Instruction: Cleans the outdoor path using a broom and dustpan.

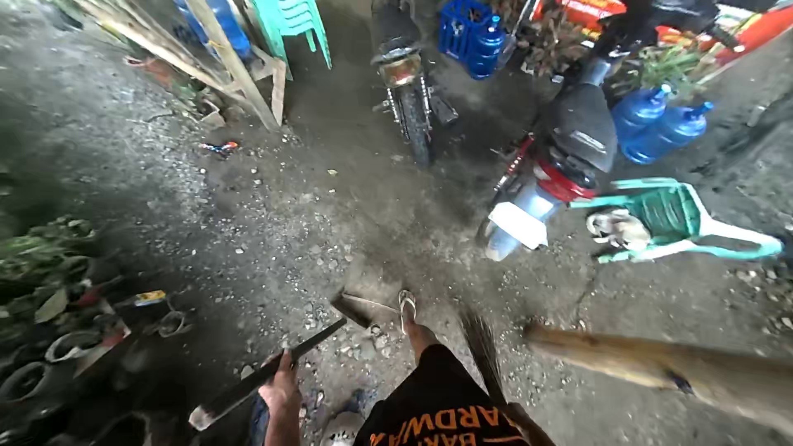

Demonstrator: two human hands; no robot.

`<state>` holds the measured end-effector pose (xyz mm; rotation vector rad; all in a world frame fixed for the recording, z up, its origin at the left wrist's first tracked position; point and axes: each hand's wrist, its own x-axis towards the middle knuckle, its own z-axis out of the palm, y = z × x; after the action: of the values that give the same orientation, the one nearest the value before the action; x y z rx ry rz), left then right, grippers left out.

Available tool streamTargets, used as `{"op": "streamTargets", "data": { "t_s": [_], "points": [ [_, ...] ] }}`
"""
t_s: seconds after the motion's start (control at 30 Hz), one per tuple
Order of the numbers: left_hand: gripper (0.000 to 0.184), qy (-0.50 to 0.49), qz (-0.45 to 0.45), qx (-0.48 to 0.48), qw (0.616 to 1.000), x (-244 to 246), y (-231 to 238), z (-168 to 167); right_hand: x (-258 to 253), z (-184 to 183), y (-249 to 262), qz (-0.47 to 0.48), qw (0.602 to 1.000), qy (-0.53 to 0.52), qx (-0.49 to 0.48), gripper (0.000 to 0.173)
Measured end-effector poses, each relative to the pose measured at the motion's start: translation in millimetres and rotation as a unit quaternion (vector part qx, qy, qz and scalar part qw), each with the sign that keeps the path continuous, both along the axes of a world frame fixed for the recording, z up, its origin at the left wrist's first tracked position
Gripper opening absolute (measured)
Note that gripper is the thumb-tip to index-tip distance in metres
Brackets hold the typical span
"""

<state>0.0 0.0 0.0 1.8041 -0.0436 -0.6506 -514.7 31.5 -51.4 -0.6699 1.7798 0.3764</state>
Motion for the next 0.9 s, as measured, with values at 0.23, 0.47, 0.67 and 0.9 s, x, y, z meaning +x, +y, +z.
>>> {"op": "streamTargets", "data": {
  "t_s": [0.23,0.47,0.67,0.9],
  "points": [
    [0.032,-0.024,0.173,0.031,0.984,76,-110,21,94,26,-226,0.036,0.998,-0.039,-0.037,0.035],
    [0.033,-0.064,0.267,0.047,0.960,152,-182,38,187,3,-437,0.217,0.976,0.017,-0.013,0.052],
    [0.036,-0.069,0.257,0.084,0.960,262,-273,-2,302,-2,-563,0.240,0.970,0.003,-0.049,0.068],
    [0.039,-0.054,0.103,0.123,0.986,398,-425,-53,455,-10,-694,0.203,0.973,-0.008,-0.112,0.070]
  ]
}}
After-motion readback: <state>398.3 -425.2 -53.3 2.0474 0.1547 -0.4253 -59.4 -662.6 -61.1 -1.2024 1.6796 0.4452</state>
